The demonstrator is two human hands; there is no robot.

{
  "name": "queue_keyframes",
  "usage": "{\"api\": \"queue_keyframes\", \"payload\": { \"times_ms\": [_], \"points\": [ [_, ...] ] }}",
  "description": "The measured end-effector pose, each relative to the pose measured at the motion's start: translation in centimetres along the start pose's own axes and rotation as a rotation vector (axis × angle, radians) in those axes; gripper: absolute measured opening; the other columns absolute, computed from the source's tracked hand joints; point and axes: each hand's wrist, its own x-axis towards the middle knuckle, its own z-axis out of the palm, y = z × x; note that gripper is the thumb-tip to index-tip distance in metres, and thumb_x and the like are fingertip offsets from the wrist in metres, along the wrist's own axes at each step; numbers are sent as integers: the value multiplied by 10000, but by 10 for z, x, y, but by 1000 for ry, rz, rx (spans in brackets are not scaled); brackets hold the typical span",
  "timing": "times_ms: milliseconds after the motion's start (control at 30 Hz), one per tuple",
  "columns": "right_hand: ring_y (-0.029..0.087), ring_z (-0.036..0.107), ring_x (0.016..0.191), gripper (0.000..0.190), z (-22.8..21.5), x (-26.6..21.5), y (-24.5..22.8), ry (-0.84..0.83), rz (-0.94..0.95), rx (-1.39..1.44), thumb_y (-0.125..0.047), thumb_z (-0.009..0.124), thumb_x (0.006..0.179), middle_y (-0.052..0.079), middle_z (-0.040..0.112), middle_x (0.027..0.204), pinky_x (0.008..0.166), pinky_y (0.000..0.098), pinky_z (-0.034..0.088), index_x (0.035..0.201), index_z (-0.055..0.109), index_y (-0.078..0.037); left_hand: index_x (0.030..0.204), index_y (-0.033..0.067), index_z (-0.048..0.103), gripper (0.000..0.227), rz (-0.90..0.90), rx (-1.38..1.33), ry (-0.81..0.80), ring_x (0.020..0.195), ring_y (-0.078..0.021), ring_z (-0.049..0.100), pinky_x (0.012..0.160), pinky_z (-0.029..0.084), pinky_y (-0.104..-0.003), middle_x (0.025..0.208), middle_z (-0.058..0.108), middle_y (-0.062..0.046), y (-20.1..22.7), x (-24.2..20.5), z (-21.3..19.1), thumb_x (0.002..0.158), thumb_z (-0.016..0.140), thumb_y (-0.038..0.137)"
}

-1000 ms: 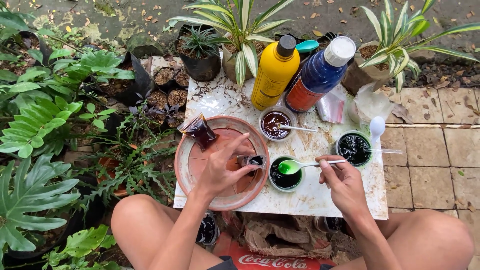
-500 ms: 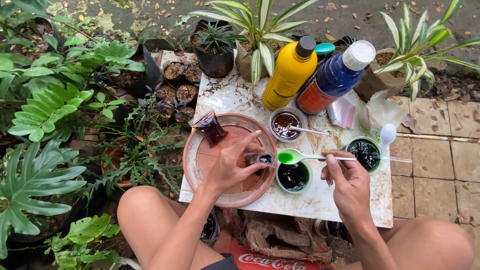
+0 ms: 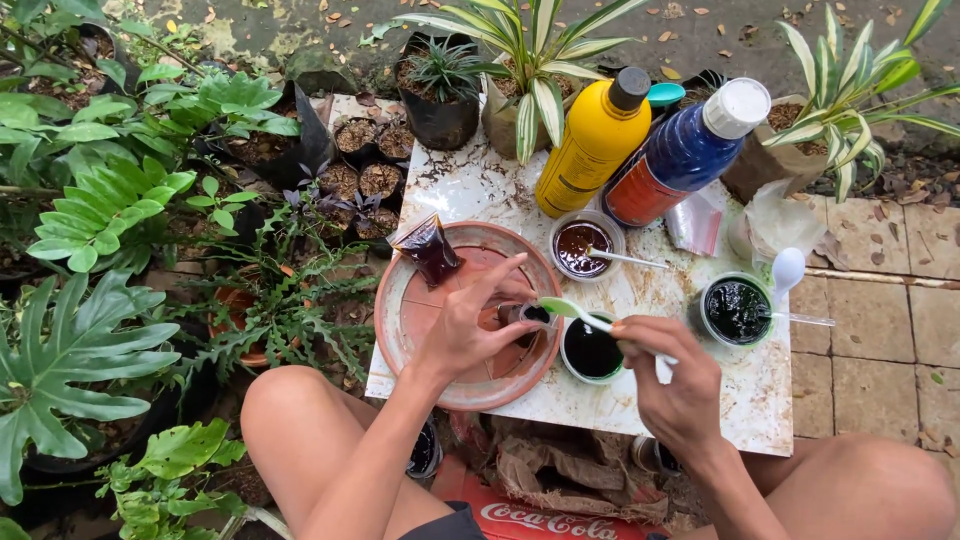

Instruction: Preparing plant-related samples by carefully transferring liquid into small vials using a spoon and handling small packets.

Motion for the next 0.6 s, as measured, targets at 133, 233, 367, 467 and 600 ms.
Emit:
{"api": "queue_keyframes", "payload": {
  "times_ms": [133, 233, 367, 467, 600],
  "points": [
    [124, 597, 774, 224, -16, -3, 0, 84, 198, 226, 40, 593, 964, 89, 645, 1123, 663, 207, 553, 1170, 637, -38, 1493, 135, 459, 869, 1, 3, 3, 966, -149, 760, 863, 633, -271, 1080, 782, -41, 0, -2, -1, 735, 882, 100],
    [135, 571, 794, 156, -28, -5, -2, 162, 414, 304, 0, 552, 1043, 66, 583, 1030, 713, 242, 512, 1179, 628, 10, 1497, 136, 453, 886, 10, -27, -10, 986, -158, 752, 902, 628, -285, 1103, 772, -50, -3, -3, -1, 724, 883, 88],
    [129, 543, 699, 191, -32, -8, 12, 159, 653, 295, -64, 560, 1052, 99, 644, 861, 605, 242, 411, 1173, 691, 4, 1464, 87, 503, 811, -11, -126, 20, 965, -196, 752, 916, 646, -317, 1078, 762, -74, -9, -1, 3, 746, 879, 52],
    [143, 562, 664, 188, -30, -13, 21, 144, 698, 295, -39, 561, 1043, 137, 708, 941, 571, 249, 422, 1145, 712, 7, 1425, 27, 561, 756, 30, -89, 58, 910, -204, 754, 876, 626, -337, 1012, 776, -79, -10, 2, 3, 747, 892, 82],
    [150, 561, 616, 186, -26, -16, 22, 103, 793, 295, -25, 586, 1012, 137, 701, 858, 547, 254, 415, 1114, 741, -7, 1417, 53, 578, 732, 70, -34, 62, 855, -164, 742, 853, 614, -340, 979, 784, -43, -7, 4, 1, 757, 886, 132]
  ]
}}
